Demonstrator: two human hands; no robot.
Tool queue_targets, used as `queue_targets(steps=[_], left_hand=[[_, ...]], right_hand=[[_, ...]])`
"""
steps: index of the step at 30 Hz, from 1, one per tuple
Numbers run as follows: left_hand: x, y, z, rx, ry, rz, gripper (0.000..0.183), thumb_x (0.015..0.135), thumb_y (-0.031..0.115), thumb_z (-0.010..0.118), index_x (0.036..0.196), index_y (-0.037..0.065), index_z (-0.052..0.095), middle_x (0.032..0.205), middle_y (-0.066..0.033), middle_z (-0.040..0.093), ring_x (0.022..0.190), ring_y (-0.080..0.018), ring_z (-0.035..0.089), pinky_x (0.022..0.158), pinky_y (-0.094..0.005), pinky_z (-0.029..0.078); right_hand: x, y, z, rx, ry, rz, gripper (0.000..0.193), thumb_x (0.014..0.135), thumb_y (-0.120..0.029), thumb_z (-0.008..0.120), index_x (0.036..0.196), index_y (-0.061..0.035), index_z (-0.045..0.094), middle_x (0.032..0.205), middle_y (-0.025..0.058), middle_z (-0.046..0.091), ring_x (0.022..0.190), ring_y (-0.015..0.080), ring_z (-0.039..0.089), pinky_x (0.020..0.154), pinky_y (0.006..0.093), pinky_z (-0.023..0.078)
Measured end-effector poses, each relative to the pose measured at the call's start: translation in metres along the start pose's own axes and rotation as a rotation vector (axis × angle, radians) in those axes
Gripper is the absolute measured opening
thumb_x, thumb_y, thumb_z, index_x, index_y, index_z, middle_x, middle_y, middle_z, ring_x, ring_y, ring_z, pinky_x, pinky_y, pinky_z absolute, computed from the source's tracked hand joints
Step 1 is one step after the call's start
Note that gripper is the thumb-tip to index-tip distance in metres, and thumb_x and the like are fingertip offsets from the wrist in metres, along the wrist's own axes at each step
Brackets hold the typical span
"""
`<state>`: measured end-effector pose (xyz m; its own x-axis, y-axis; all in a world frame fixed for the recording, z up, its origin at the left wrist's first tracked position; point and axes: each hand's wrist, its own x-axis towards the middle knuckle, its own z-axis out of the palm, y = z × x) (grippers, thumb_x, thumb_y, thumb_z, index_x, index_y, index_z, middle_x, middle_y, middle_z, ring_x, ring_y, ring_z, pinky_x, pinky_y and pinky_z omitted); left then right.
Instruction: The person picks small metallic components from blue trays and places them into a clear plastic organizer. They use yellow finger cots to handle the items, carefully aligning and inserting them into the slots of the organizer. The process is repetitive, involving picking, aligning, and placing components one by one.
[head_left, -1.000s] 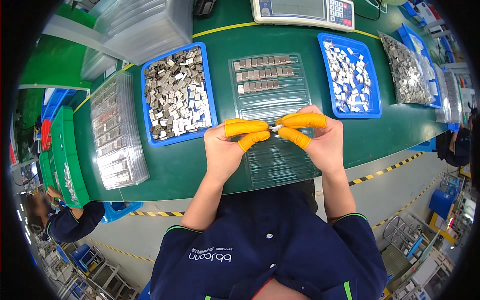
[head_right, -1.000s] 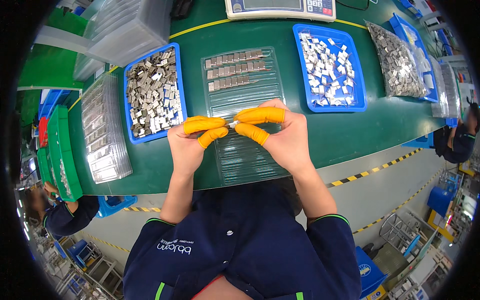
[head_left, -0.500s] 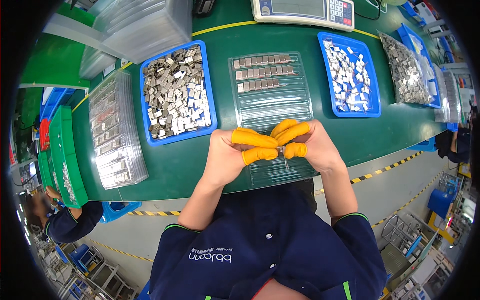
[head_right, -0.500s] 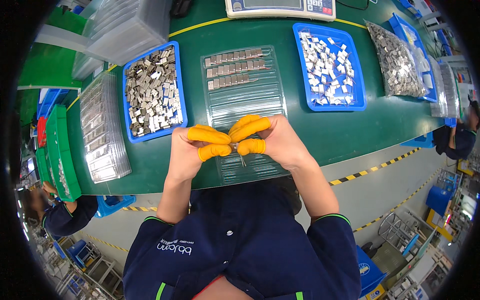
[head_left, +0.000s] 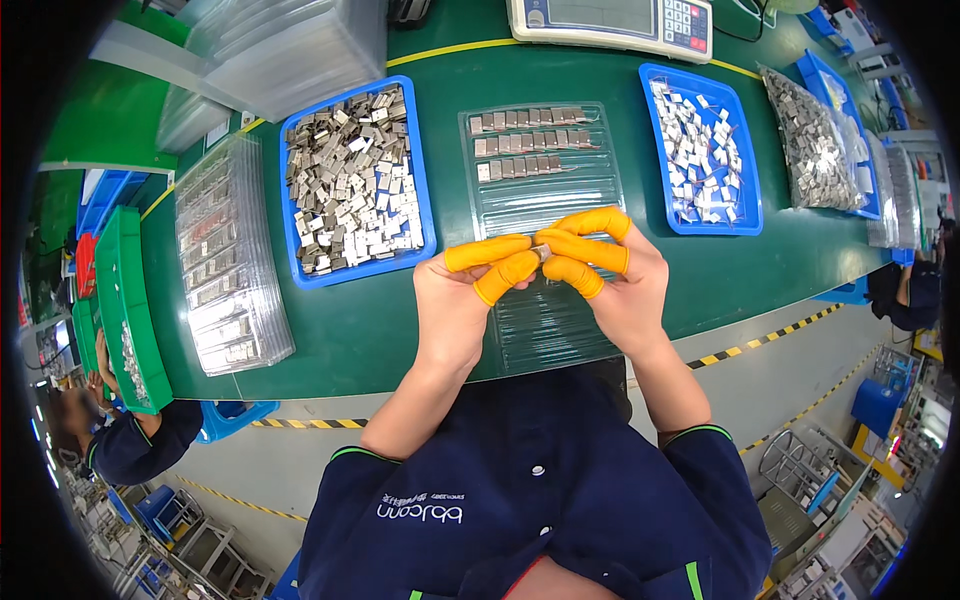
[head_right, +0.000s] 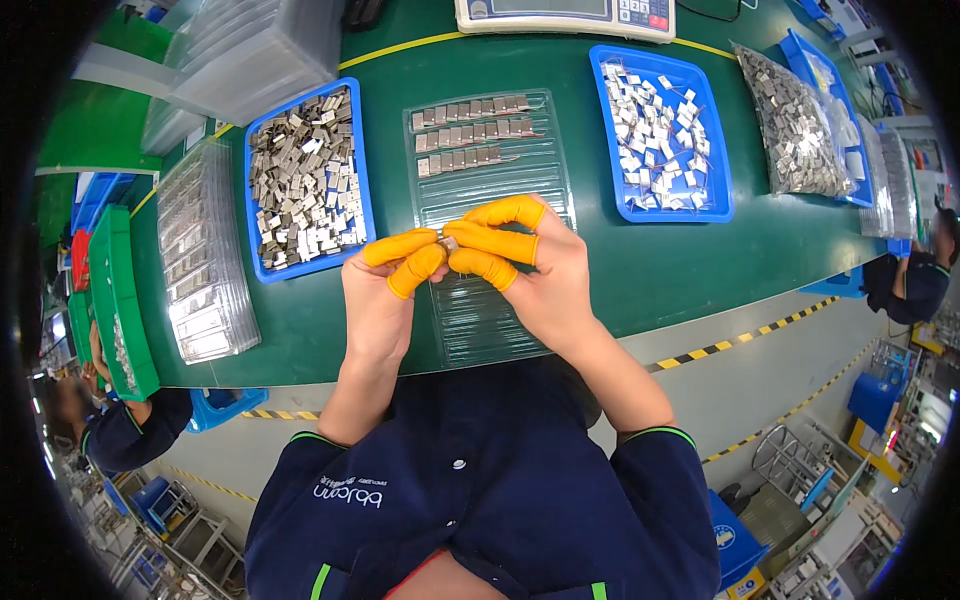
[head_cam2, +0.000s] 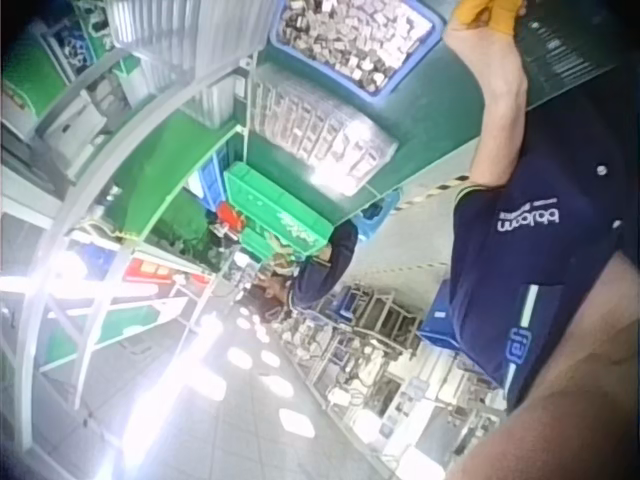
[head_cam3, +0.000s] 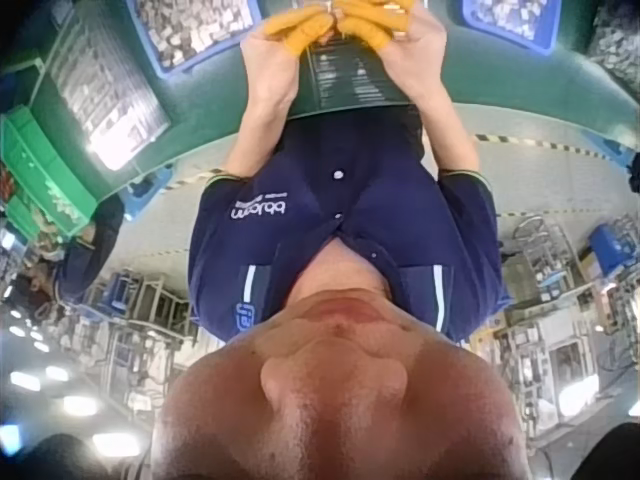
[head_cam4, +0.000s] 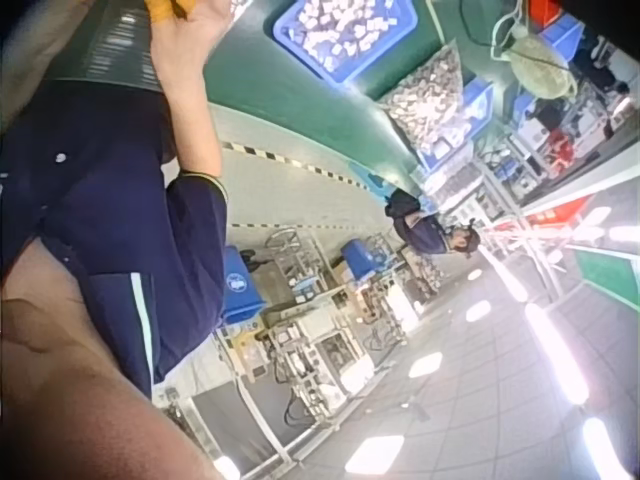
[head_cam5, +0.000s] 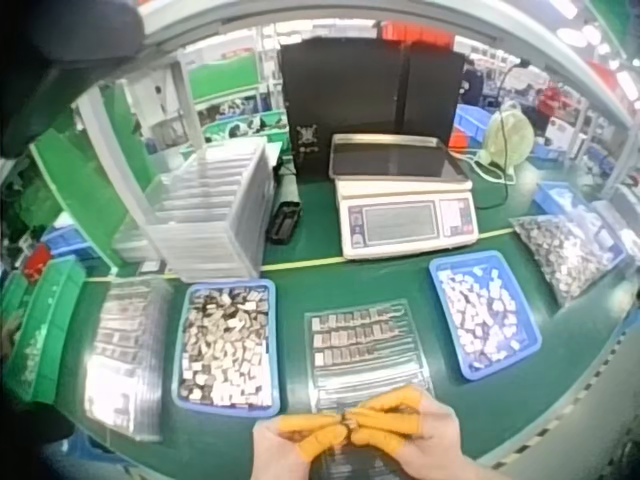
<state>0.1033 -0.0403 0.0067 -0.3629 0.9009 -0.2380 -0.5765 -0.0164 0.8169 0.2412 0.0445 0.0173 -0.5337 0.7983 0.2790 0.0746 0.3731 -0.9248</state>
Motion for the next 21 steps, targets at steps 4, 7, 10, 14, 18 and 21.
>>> queue_targets(steps=[4, 7, 10, 14, 18, 21], left_hand=[[0.0, -0.003, -0.003, 0.119, 0.029, 0.085, 0.019, 0.078, -0.002, 0.069, 0.096, -0.005, 0.067, 0.09, -0.0124, 0.068, 0.076, -0.0155, 0.064, 0.071, -0.0259, 0.052], [-0.005, 0.003, -0.005, 0.395, -0.013, 0.198, 0.034, 0.079, -0.002, 0.068, 0.111, -0.006, 0.059, 0.098, -0.0144, 0.065, 0.088, -0.0188, 0.064, 0.081, -0.0308, 0.051], [-0.002, 0.015, -0.002, 0.432, -0.001, 0.223, 0.05, 0.081, -0.002, 0.064, 0.128, -0.003, 0.045, 0.107, -0.0146, 0.062, 0.1, -0.0194, 0.06, 0.087, -0.0314, 0.048], [0.0, 0.017, -0.026, 0.548, 0.12, 0.308, 0.057, 0.084, -0.002, 0.06, 0.136, 0.0, 0.035, 0.11, -0.0138, 0.061, 0.104, -0.018, 0.058, 0.09, -0.0296, 0.045], [-0.002, 0.021, -0.045, 0.738, 0.255, 0.365, 0.049, 0.085, -0.002, 0.059, 0.131, 0.0, 0.043, 0.108, -0.0132, 0.062, 0.099, -0.0174, 0.06, 0.085, -0.0272, 0.047], [-0.005, 0.023, -0.059, 1.021, 0.302, 0.445, 0.04, 0.084, -0.001, 0.061, 0.123, 0.0, 0.051, 0.107, -0.0121, 0.063, 0.096, -0.0173, 0.061, 0.082, -0.0269, 0.049]], right_hand=[[0.003, -0.001, 0.0, -0.042, -0.017, 0.001, 0.02, 0.07, -0.007, 0.074, 0.09, -0.0072, 0.072, 0.089, 0.0045, 0.066, 0.084, 0.0175, 0.058, 0.078, 0.0291, 0.046], [0.009, 0.005, -0.012, 0.039, -0.126, 0.074, 0.02, 0.069, -0.006, 0.075, 0.089, -0.0073, 0.072, 0.088, 0.0047, 0.066, 0.084, 0.0171, 0.059, 0.077, 0.0292, 0.046], [0.031, 0.018, -0.026, -0.321, 0.062, -0.027, 0.017, 0.067, -0.008, 0.075, 0.083, -0.0072, 0.073, 0.085, 0.004, 0.065, 0.083, 0.0186, 0.058, 0.076, 0.0306, 0.045], [0.05, 0.06, -0.027, -0.851, 0.15, -0.198, 0.016, 0.064, -0.012, 0.075, 0.08, -0.0089, 0.073, 0.08, 0.0031, 0.064, 0.083, 0.0204, 0.055, 0.078, 0.0334, 0.041], [0.049, 0.071, -0.021, -0.905, 0.155, -0.251, 0.013, 0.064, -0.013, 0.073, 0.077, -0.0097, 0.074, 0.081, 0.0013, 0.064, 0.085, 0.0185, 0.055, 0.079, 0.0326, 0.04], [0.048, 0.073, -0.018, -0.858, 0.158, -0.231, 0.013, 0.064, -0.012, 0.073, 0.077, -0.0097, 0.074, 0.081, 0.0018, 0.065, 0.084, 0.0184, 0.055, 0.079, 0.0324, 0.041]])
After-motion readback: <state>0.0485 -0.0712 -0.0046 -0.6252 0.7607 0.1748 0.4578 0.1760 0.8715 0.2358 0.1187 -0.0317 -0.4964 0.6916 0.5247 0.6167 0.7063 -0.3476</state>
